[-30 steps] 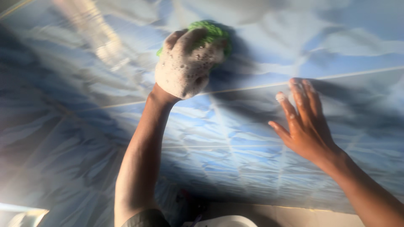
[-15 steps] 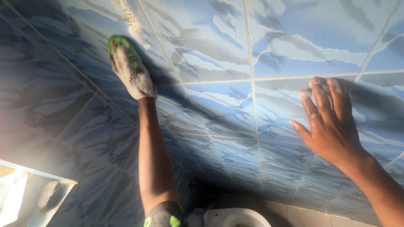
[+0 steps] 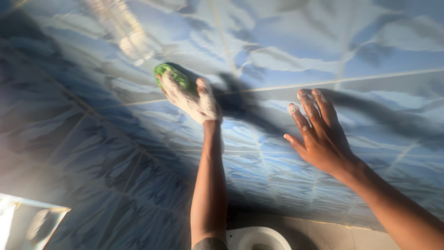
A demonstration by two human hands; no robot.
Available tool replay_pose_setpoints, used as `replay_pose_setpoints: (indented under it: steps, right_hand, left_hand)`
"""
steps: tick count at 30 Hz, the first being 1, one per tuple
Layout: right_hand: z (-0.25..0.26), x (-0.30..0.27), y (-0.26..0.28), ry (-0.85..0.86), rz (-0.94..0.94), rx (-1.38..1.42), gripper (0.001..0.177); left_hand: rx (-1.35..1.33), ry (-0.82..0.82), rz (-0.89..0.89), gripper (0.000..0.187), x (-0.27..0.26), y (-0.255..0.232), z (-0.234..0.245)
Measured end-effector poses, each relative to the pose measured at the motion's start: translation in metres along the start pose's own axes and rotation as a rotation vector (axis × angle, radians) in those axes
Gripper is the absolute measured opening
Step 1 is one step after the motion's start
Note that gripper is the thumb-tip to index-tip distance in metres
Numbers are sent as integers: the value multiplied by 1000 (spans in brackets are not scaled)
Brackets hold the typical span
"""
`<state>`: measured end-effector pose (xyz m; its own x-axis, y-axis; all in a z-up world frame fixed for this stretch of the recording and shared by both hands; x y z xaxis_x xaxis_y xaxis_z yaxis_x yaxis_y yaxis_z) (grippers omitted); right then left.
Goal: The person scrubs blue patterned bathroom wall tiles using a green soapy sponge. They repeatedly wipe the wall surface in circular and back-and-forth motions, occasionally dipping the sponge into a white bucket on the floor to reload soap.
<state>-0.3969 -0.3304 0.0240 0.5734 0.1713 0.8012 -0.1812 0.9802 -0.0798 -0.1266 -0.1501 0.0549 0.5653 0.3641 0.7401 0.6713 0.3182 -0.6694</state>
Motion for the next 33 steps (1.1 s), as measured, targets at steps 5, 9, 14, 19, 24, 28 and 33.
replay_pose_setpoints:
  steps: [5, 9, 14, 19, 24, 28, 33]
  right_hand:
    - [35, -25, -26, -37, -59, -56, 73]
    - [69, -55, -59, -40, -119, -109, 76]
    - [115, -97, -99, -52, -210, -203, 78]
    - [155, -131, -132, -58, -325, -337, 74]
    - [192, -172, -159, -2, -355, -303, 73]
    - [218, -207, -177, 45, -439, -311, 71]
    - [251, -253, -193, 54, -574, -341, 75]
  left_hand:
    - [-23, 40, -184, 94, -71, -112, -28]
    - [-33, 108, -234, 90, -129, -183, -50]
    - [105, 337, -398, 87, -191, -252, -83]
    - [37, 468, -503, 85, -261, -322, -120]
    - [18, 536, -656, 76, -321, -389, -156]
    - [-6, 575, -774, 72, -366, -446, -177]
    - [-132, 644, -934, 72, -419, -510, -214]
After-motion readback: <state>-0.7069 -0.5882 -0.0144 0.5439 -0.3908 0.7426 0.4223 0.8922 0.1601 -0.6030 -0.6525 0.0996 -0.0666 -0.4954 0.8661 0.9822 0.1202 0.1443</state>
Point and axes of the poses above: each hand's wrist, its own x-axis towards the middle knuckle, its own z-axis out of the back of the hand, y = z × x, the point moved 2 cm from there along x, towards the middle knuckle, and after that the axes turned 6 degrees about z, right-handed, at the moved point
